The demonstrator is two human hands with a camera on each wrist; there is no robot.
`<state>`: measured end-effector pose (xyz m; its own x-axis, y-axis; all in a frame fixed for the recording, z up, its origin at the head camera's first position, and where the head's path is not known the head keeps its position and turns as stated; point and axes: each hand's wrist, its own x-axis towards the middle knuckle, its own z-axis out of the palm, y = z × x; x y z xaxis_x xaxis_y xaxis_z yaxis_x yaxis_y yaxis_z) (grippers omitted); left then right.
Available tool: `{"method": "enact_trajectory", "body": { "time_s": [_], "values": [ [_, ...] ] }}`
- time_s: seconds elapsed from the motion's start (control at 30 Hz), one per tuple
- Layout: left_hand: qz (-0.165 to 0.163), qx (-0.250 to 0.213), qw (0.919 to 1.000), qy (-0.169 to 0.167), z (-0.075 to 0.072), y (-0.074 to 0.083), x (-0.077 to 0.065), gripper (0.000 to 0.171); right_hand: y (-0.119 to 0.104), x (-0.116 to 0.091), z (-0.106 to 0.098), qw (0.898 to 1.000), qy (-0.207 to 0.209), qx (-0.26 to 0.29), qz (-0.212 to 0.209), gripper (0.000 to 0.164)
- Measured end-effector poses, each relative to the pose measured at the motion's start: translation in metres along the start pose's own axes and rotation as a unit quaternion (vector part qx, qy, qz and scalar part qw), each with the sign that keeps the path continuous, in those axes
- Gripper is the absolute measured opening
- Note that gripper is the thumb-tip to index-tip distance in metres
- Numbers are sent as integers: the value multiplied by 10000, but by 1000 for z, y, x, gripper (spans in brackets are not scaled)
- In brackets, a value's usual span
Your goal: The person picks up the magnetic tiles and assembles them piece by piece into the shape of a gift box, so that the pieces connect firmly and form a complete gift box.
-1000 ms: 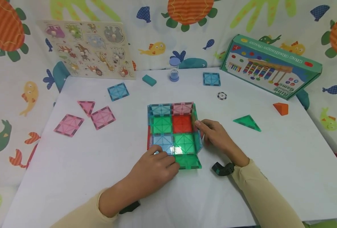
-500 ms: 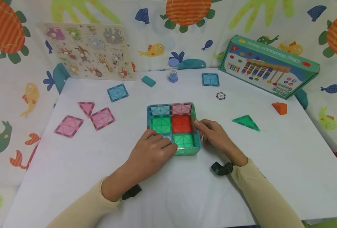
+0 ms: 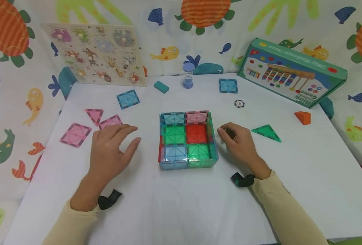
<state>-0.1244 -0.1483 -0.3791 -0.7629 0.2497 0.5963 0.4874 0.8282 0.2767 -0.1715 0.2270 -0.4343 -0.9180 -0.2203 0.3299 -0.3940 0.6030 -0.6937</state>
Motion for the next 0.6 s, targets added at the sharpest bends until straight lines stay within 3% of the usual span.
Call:
{"method": "enact_trajectory", "body": {
  "time_s": [0.07,0.2,0.3,0.47,0.6],
  "values": [
    [-406,243,9988,-96,-1,-21,-5,36,3,0,-1,9992,-127,-363,-85,17],
    [-1145,562,9908,-442,-2,-57,-13,42,7,-1,0,9933,-784,-849,-36,16],
    [-1556,652,9802,-1032,-1,-78,-15,53,7,-2,1,9890,-1082,-1004,96,18],
    [-1957,665,9486,-2395,0,-105,-12,77,5,-2,2,9877,-1134,-1055,206,20],
    [-2020,587,9353,-2844,1,-116,-10,82,5,-2,6,9879,-1192,-974,181,20]
  ]
}}
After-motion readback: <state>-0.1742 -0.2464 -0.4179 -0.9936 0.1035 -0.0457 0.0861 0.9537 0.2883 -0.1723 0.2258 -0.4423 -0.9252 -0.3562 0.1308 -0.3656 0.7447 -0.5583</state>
